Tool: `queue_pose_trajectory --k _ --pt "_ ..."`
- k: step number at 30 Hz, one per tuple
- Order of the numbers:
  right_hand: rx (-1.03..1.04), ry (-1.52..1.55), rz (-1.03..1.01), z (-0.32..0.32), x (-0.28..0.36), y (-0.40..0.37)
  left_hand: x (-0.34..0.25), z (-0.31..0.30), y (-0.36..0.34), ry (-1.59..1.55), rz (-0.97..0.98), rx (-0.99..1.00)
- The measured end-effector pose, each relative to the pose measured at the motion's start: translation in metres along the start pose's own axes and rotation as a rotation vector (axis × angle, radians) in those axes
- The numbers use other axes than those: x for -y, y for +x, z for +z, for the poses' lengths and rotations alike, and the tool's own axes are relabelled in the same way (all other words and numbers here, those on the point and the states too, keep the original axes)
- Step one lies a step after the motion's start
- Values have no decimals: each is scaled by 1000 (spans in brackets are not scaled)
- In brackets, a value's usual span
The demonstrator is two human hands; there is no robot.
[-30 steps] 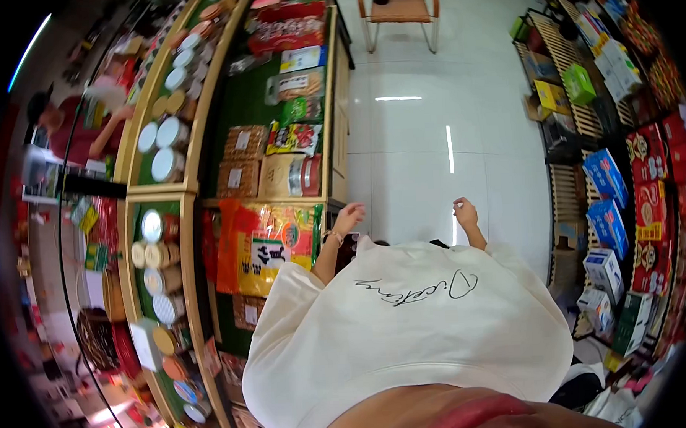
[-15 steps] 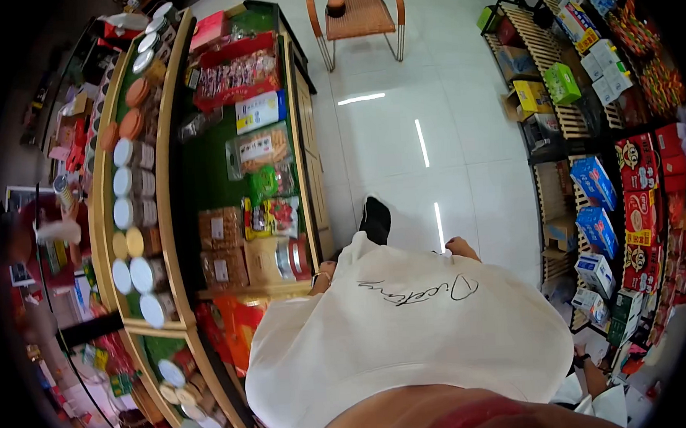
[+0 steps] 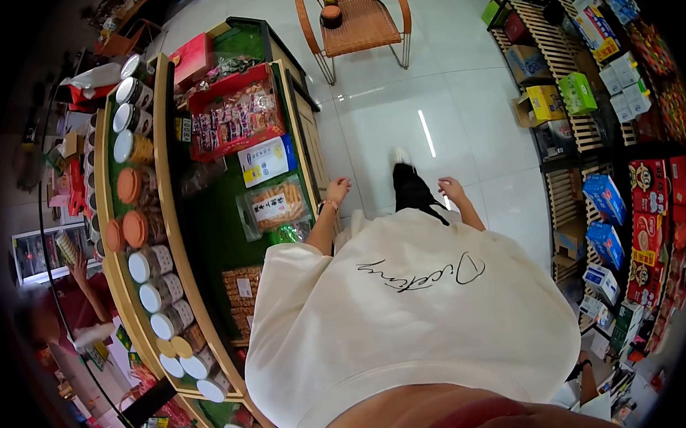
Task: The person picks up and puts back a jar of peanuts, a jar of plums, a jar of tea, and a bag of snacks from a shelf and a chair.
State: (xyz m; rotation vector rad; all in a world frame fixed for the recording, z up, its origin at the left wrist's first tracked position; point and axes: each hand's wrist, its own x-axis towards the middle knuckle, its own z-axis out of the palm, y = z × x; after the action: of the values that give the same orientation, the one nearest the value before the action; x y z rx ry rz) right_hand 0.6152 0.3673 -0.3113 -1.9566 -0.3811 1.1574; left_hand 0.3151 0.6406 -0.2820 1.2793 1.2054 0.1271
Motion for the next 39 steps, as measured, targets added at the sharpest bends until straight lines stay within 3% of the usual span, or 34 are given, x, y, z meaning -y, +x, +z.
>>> queue_pose_trajectory --k 2,3,4,5,7,8,10,11,14,16,18,20,22,25,30,32,33,36,39 --pt "71 -17 163 -15 -41 43 -4 0 24 -24 8 26" --pt "229 -456 -176 -28 -64 63 -3 -2 40 -38 21 35" --pt "233 -857 -574 -42 -88 83 7 -5 60 13 -33 9" --pt "283 -897 -511 -53 -83 91 19 -8 72 63 -92 -14" --pt "319 -766 -191 -72 -53 115 22 -17 73 91 -217 -52" --pt "284 -649 -27 -80 -31 128 59 -34 87 427 23 -10" --pt "185 -433 184 -93 11 165 69 -44 113 729 257 1" --pt "137 -336 247 -97 30 182 67 -45 125 700 243 -28" --pt "-12 -110 338 -107 102 255 35 -50 166 616 220 -113" --pt "6 -127 352 -107 145 310 -6 -56 188 829 273 -63" --pt "110 -261 265 -105 192 366 -79 -37 223 165 -229 -178" --pt "130 -303 107 -89 248 412 -118 -25 273 -140 -128 -179" --pt "130 -269 -1 -64 296 449 -167 -14 308 -64 12 -288" --pt "200 -192 -34 -19 353 483 -217 -10 355 -138 -8 -179" --pt "370 -246 38 35 432 546 -279 -34 428 70 -33 -171" --pt "395 -255 -25 50 421 588 -294 -46 455 131 -77 -201" --pt "398 -255 -70 58 429 619 -285 -56 479 96 -99 -105" --pt "426 -462 -48 76 484 651 -309 -82 530 371 -179 -137" --pt "442 -608 -127 92 503 722 -346 -108 582 380 -136 -72"
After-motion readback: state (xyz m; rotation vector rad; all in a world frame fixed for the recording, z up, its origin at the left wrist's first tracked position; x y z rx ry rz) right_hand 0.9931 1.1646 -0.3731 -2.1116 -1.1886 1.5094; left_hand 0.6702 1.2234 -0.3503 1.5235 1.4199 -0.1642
